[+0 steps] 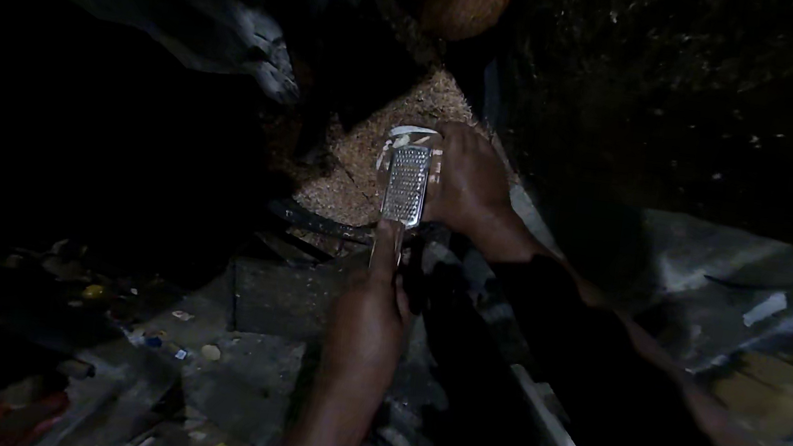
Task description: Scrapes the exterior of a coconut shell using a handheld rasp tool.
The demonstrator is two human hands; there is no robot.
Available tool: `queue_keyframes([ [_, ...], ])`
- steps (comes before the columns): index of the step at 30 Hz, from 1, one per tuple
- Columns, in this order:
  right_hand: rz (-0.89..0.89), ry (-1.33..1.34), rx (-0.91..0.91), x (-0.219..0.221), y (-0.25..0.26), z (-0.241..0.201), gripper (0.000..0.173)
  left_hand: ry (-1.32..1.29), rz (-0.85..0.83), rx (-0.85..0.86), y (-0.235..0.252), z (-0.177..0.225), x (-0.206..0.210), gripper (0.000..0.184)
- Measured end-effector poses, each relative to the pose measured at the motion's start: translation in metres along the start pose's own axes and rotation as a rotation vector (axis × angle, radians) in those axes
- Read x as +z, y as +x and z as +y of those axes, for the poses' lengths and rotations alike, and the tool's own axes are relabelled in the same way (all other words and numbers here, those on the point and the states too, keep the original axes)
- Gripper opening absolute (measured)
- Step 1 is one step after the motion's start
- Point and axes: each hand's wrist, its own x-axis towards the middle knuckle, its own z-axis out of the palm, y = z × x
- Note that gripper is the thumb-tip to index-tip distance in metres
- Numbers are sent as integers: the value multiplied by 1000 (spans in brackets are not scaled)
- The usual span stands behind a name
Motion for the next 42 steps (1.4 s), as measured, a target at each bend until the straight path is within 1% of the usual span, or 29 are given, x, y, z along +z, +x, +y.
queue_keyframes([
  [1,-11,44,27,-7,-10,-6,109,7,-19,-19,-1,6,-6,75],
  [2,12,62,42,-1,-9,-9,108,11,-35,-46,9,14,-13,75],
  [3,57,42,48,13,2,-9,110,19,-51,-76,26,22,-19,75],
  [4,116,-22,50,30,17,-5,107,34,-55,-89,42,28,-21,76],
  [5,139,-65,65,40,26,-1,103,42,-40,-81,50,31,-18,77],
  [6,129,-86,87,41,32,1,104,60,-20,-68,51,30,-12,79],
  [8,111,-80,108,42,34,3,106,73,5,-47,23,12,8,79],
  [10,137,-75,70,42,33,6,94,73,12,-35,-8,-2,20,75],
  [11,149,-69,61,44,32,9,92,68,-1,-44,-13,-2,20,73],
  [12,148,-56,61,46,29,10,94,60,-5,-54,-8,2,17,73],
  [14,144,-40,56,44,30,8,112,19,-12,-83,30,15,0,73],
  [16,98,-63,40,36,23,9,122,-41,1,-74,62,17,-7,72],
  [18,-27,20,43,5,3,2,122,-67,58,-16,50,1,10,74],
  [20,-10,97,37,-6,-5,5,119,-109,100,38,13,-24,34,73],
  [22,12,138,62,-3,-7,8,117,-163,90,32,-7,-28,40,70],
  [23,34,148,59,3,-6,11,120,-183,78,13,0,-23,33,69],
  [25,99,111,-11,19,9,21,127,-240,46,-76,40,-9,10,67],
  [26,126,32,-31,31,21,27,128,-280,41,-118,56,-4,5,67],
  [27,110,-6,-22,35,25,30,127,-324,61,-140,61,-1,11,69],
  [29,29,73,27,18,23,24,125,-424,120,-143,46,-1,39,70],
  [31,53,111,72,21,36,32,126,-507,106,-144,9,-5,67,72],
  [32,73,124,98,26,40,35,129,-536,103,-143,-2,-5,71,72],
  [34,97,127,136,28,45,31,135,-567,91,-140,12,-1,56,71],
  [36,72,78,129,26,44,22,141,-557,82,-150,51,8,28,70],
  [38,46,20,130,29,42,18,142,-497,140,-117,67,13,26,71],
  [39,31,9,147,29,43,18,142,-446,169,-101,60,14,33,72],
  [40,24,12,156,26,46,18,141,-388,153,-104,48,13,40,76],
  [41,27,20,158,22,48,17,134,-318,119,-105,30,12,47,81],
  [42,30,29,166,22,43,17,122,-242,78,-113,10,11,52,83],
])
